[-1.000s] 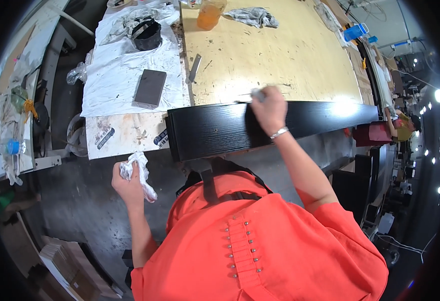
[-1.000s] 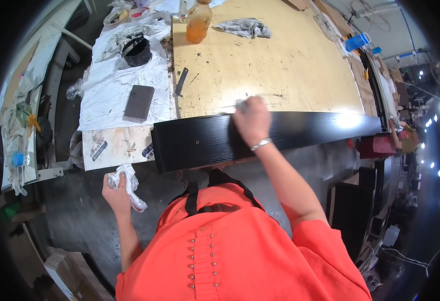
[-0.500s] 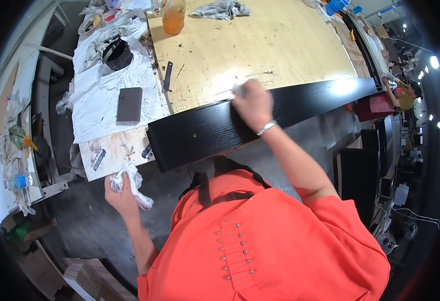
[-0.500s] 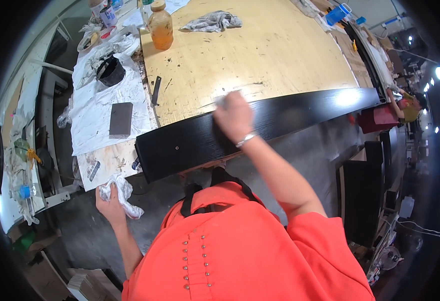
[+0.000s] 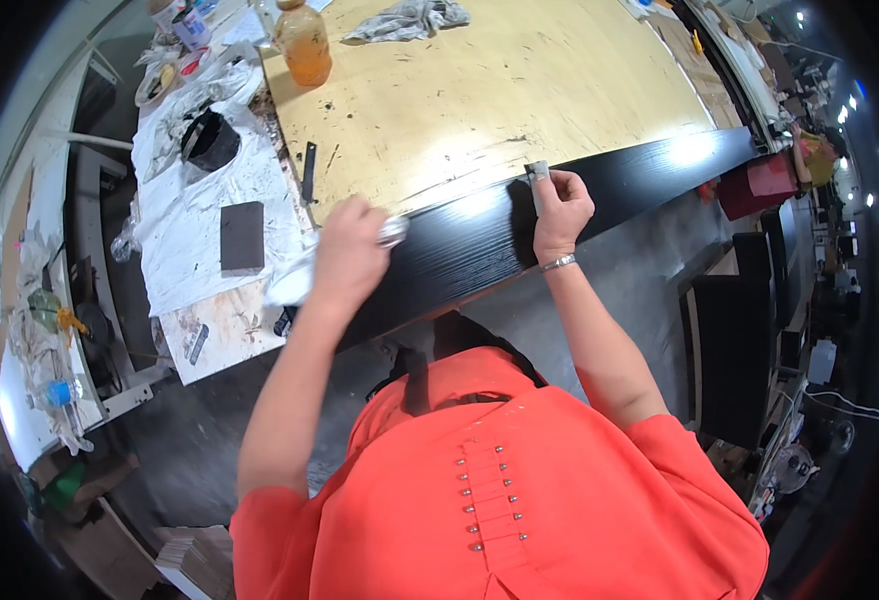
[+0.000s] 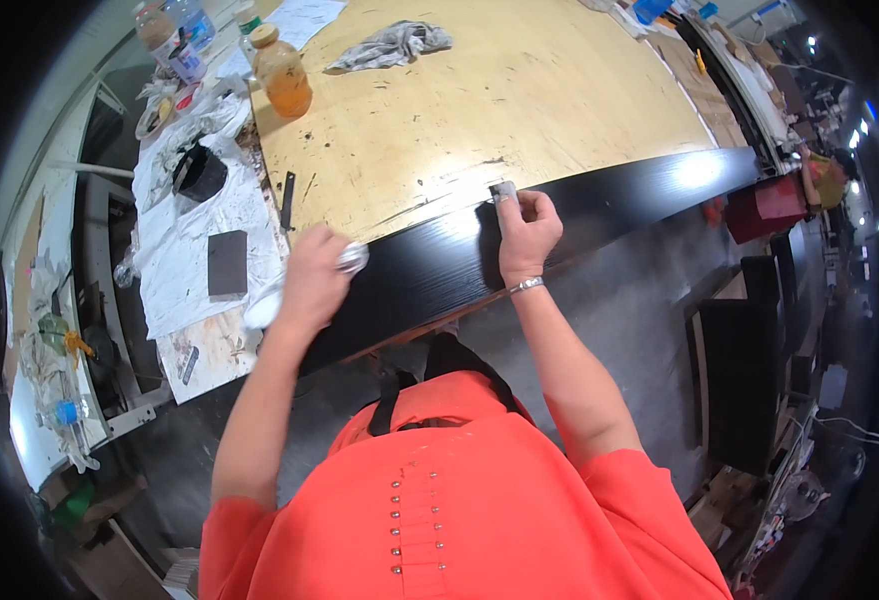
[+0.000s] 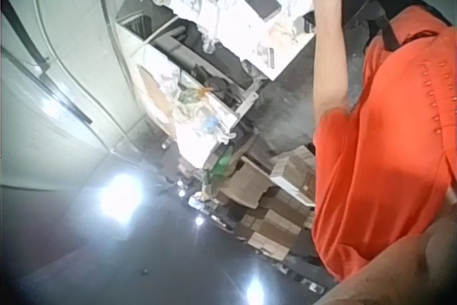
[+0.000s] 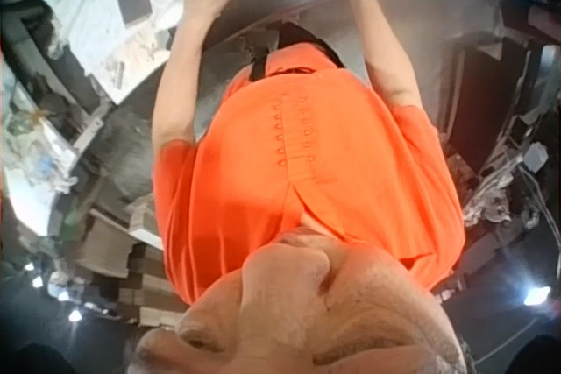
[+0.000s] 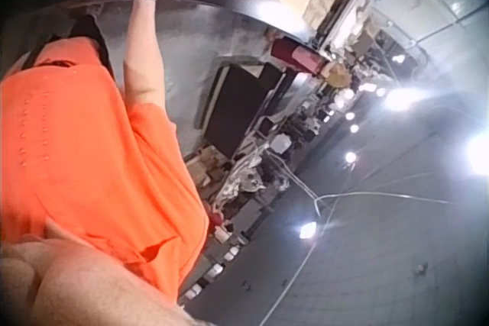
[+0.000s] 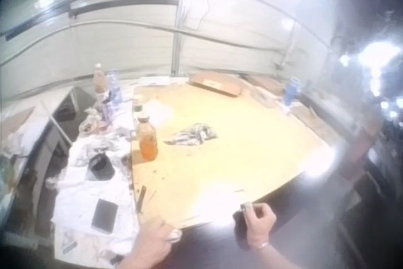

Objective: The person is cleaning and polishing long black wooden furniture components using a cloth and liquid from a bottle in a workshop environment.

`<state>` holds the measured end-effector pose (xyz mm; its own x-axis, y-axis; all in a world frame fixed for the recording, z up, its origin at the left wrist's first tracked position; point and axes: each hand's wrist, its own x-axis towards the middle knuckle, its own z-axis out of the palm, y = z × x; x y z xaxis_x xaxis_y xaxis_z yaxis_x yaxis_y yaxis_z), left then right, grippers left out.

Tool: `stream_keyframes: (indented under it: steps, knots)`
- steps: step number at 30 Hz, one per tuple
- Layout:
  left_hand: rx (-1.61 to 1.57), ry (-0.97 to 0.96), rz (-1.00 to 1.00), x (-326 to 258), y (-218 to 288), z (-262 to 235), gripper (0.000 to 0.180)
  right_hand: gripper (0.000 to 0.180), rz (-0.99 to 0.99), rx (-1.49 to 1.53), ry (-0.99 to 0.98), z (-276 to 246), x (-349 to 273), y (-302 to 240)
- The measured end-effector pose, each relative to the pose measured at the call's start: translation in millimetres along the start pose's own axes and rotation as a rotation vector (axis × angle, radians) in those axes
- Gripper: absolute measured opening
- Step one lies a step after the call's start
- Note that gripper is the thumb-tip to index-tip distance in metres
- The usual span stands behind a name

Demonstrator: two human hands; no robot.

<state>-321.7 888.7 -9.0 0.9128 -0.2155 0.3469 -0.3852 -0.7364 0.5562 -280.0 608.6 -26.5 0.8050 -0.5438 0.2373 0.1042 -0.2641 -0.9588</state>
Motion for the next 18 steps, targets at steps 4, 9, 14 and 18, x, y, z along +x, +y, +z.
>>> stream_keyframes:
  steps: [4,9,14,18]
  knots:
    - [-0.028,0.038,0.119,57.3,47.1,69.7,0.005,0.013,0.045,0.068,-0.009,3.8,-3.4,-4.3]
    - [-0.018,-0.026,0.120,44.8,29.5,51.4,0.013,0.019,0.058,0.056,0.029,-5.1,1.7,9.4]
    - [0.100,0.003,0.113,50.9,42.8,64.3,0.014,0.021,0.064,-0.017,-0.009,-3.8,-4.7,-4.0]
    - [0.062,0.002,0.205,90.6,73.0,101.7,0.015,0.019,0.095,0.058,-0.056,-1.7,-2.7,0.9]
